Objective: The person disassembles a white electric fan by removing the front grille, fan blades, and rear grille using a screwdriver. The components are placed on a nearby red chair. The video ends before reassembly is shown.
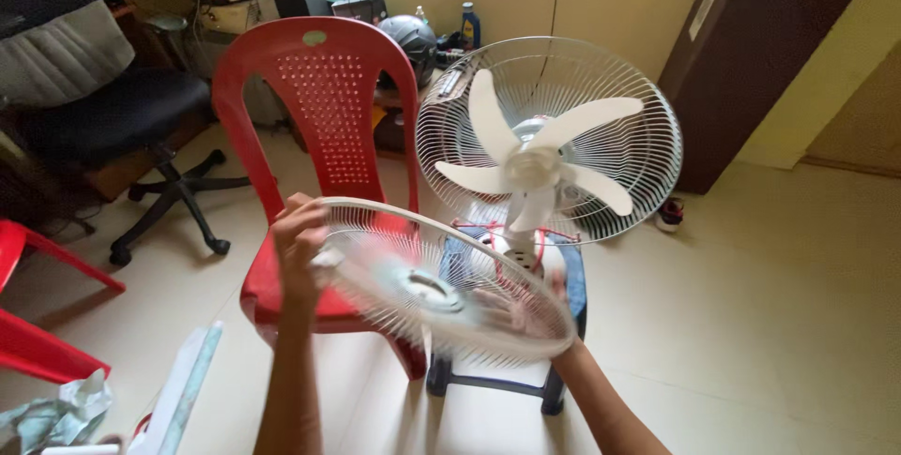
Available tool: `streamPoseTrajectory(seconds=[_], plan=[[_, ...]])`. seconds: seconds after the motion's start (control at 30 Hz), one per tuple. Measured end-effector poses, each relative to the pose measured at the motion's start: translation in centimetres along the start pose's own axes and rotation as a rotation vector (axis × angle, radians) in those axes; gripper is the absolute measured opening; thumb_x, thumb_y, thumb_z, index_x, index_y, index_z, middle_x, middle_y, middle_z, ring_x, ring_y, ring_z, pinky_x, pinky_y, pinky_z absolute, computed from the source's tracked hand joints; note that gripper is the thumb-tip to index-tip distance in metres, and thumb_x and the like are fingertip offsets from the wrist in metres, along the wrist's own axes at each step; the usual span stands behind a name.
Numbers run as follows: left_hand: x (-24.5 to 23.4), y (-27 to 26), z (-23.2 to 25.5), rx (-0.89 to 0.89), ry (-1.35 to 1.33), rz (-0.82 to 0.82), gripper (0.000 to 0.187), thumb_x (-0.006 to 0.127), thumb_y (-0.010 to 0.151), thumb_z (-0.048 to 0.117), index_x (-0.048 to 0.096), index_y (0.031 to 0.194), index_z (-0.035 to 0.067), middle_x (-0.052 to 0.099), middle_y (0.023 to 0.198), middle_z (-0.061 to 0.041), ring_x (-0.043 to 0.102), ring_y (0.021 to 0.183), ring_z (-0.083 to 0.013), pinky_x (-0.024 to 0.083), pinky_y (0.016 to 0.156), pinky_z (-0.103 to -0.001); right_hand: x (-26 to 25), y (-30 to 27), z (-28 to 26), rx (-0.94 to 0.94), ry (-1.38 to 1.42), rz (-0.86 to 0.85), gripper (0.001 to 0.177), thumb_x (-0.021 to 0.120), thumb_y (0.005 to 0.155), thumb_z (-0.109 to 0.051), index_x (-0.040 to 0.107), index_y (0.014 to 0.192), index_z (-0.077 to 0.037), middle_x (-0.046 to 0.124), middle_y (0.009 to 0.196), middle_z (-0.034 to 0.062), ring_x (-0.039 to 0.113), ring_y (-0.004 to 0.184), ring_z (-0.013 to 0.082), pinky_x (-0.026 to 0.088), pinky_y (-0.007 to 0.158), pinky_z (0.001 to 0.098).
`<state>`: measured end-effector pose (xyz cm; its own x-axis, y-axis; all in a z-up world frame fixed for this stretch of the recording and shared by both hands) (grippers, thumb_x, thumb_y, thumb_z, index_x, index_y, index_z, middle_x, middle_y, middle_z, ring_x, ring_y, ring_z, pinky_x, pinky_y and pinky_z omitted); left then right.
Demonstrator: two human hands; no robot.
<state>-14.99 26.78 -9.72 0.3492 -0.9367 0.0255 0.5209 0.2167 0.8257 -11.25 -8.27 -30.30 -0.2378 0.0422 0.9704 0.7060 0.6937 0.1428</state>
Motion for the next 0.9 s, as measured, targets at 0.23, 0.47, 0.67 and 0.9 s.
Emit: streamPoseTrajectory(seconds=[0.23,0.47,0.67,0.9], plan=[[-17.9,-12.2,-14.7,-0.701,-0.354,0.182,0.031,0.056,0.084,0.004,0.052,0.113,-0.007,0.061,0.101,-0.015,0.063,0.099,-0.0294,0.054,0.085,-0.040,-2.3,4.2,2.9,0.190,-0.349,0.182,0.070,0.065,0.086,-0.036,0.034,0.148,-0.024,0.043,0.149,0.0303,0.060,0.119,0.0584,0.055,0.087,0.0598],[-24.5,-25.2,-20.6,-1.522,-0.139,0.318,0.062,0.037,0.084,-0.016,0.037,0.144,-0.002,0.060,0.126,-0.022,0.071,0.086,-0.0411,0.061,0.075,-0.060,-7.9,11.2,5.5,0.221,-0.481,0.551,0.063,0.064,0.086,-0.026,0.038,0.143,-0.015,0.051,0.132,0.0228,0.064,0.106,0.0577,0.059,0.089,0.0661],[-25.3,-25.5,-20.2,-1.266,-0.106,0.463,0.063,0.036,0.083,-0.021,0.035,0.145,-0.011,0.059,0.129,-0.026,0.071,0.088,-0.0406,0.062,0.069,-0.056,-11.2,15.0,8.8,0.138,-0.584,0.625,0.057,0.065,0.081,-0.016,0.044,0.134,-0.019,0.052,0.133,0.0137,0.066,0.101,0.0425,0.059,0.088,0.0622],[-24.9,-25.8,-21.1,-1.213,0.183,0.595,0.064,0.041,0.086,-0.016,0.029,0.149,-0.006,0.053,0.138,-0.023,0.069,0.087,-0.0382,0.060,0.059,-0.049,-13.4,12.9,13.0,0.202,-0.518,0.916,0.058,0.066,0.082,-0.010,0.039,0.133,-0.010,0.047,0.134,0.0196,0.057,0.116,0.0445,0.052,0.096,0.0645]])
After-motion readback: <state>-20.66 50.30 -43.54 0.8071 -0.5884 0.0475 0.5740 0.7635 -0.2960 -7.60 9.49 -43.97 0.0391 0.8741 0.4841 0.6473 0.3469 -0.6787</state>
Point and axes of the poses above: each hand's wrist, its own y-axis towards the middle knuckle, its own x-axis out of the palm, z = x × y, the point moved 6 cm from there along y, towards the middle knuckle
